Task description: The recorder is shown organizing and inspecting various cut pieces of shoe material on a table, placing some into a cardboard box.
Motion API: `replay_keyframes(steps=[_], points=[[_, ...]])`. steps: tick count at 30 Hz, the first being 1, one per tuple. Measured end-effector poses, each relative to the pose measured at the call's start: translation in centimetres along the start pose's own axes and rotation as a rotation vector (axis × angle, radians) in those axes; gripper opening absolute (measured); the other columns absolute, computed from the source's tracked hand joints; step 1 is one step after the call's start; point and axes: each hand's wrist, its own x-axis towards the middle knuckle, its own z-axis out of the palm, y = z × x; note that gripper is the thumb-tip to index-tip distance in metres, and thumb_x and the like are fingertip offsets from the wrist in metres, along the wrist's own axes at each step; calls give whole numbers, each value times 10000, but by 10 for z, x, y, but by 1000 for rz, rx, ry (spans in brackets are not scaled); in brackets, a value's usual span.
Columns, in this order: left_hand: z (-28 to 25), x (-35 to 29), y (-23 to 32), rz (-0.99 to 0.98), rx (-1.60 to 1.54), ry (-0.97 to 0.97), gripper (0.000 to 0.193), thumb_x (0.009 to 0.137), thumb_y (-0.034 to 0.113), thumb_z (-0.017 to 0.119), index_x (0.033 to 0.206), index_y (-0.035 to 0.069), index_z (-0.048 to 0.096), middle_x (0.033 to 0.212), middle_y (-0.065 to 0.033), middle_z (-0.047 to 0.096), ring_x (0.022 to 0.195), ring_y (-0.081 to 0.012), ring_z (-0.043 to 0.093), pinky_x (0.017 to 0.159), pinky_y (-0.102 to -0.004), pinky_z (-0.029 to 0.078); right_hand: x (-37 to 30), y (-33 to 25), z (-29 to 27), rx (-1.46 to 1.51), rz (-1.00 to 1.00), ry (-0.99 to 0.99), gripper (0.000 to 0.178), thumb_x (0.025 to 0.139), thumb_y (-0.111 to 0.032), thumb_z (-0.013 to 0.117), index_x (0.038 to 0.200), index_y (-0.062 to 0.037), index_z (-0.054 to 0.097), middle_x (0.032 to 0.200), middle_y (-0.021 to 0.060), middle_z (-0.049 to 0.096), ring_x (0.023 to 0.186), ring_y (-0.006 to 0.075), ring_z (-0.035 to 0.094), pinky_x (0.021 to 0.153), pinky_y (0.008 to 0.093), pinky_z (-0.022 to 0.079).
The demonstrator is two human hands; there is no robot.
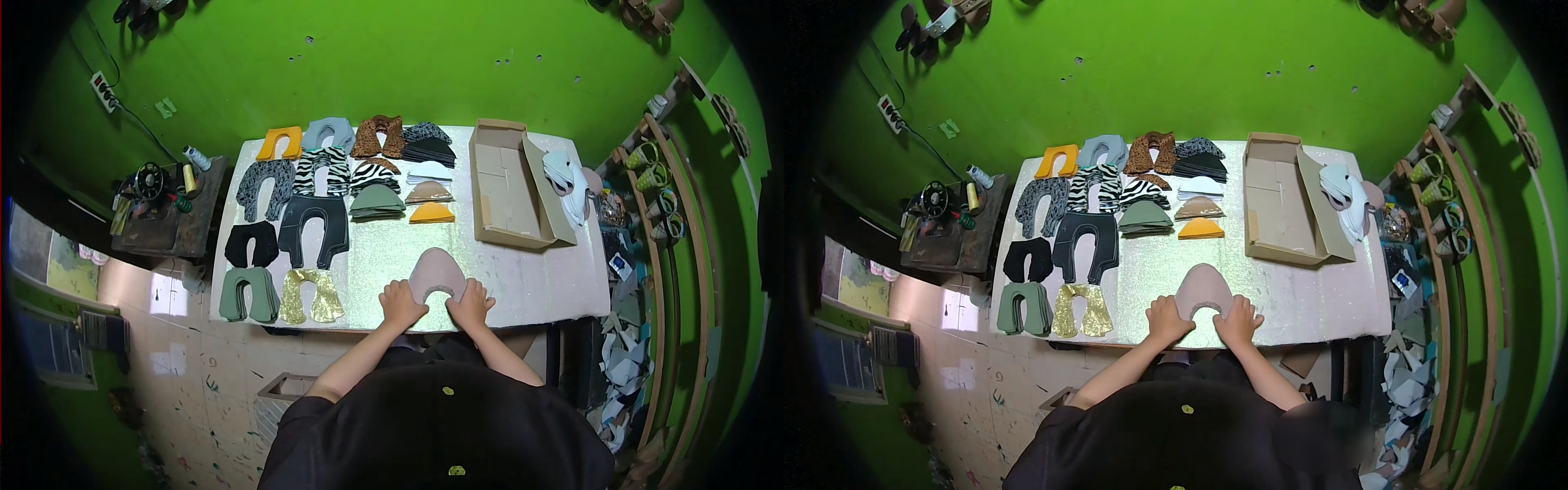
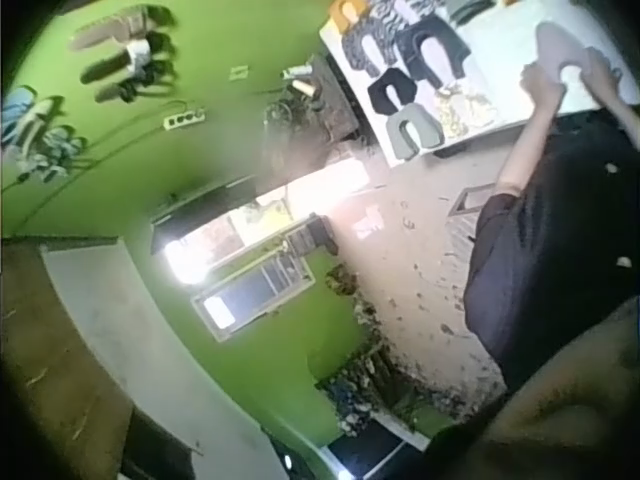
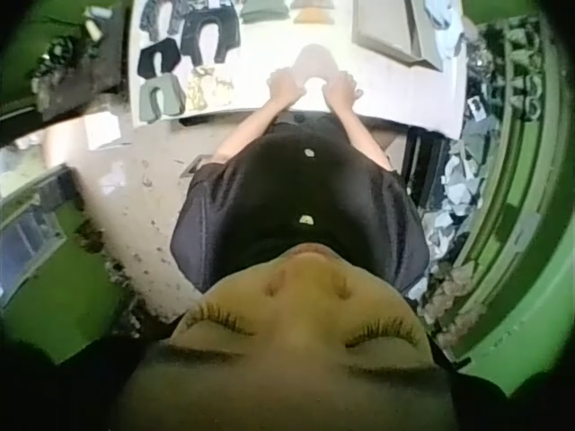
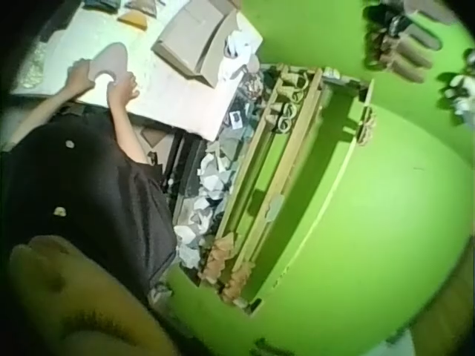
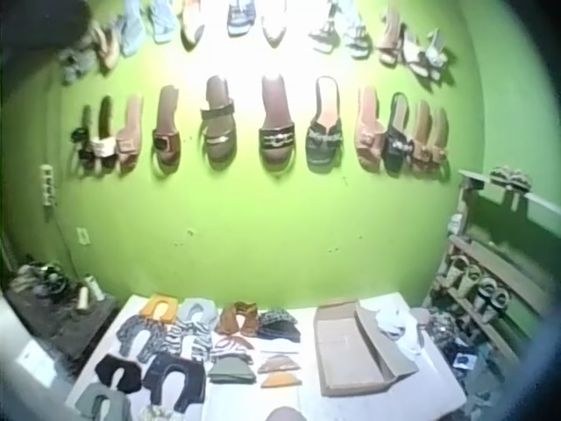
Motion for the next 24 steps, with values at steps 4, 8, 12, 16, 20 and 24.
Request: replay_keyframes(steps=[4,8,12,16,20,24], points=[[2,-3,-2,119,-7,94,494,575,226,696,965,-3,497,924,-156,542,925,-317,500,797,-407,364,-1,2,6,176,28,-59,508,648,-187,640,1088,-19,451,938,184,600,924,324,564,854,457,261],[-5,2,-10,183,-63,115,444,610,173,660,972,-4,475,805,-171,604,809,-343,580,736,-423,377,2,-4,14,286,-42,3,524,652,-177,635,1099,-7,423,894,197,626,875,339,593,853,437,255],[-23,11,-29,126,-119,210,485,620,153,657,1037,0,463,819,-182,617,809,-349,594,728,-432,375,10,-29,17,312,-88,-39,550,658,-193,636,1124,-12,408,908,198,628,900,335,594,856,437,250],[-43,23,-53,48,-172,317,574,633,163,655,1147,36,434,868,-193,620,846,-362,593,789,-443,387,30,-57,36,298,-155,-128,591,664,-237,632,1155,-27,380,946,200,622,934,338,584,878,426,247],[-55,29,-73,1,-238,336,639,637,175,660,1216,70,411,926,-178,624,895,-370,583,836,-446,386,37,-84,37,362,-122,-203,631,656,-238,645,1188,-36,374,1002,179,602,990,309,554,900,456,226],[-57,21,-78,-87,-199,195,711,643,217,687,1271,77,384,1070,-208,575,1020,-347,536,870,-473,364,25,-91,36,271,-135,-132,713,657,-262,668,1258,-55,343,1141,215,526,1082,305,502,916,506,217]])
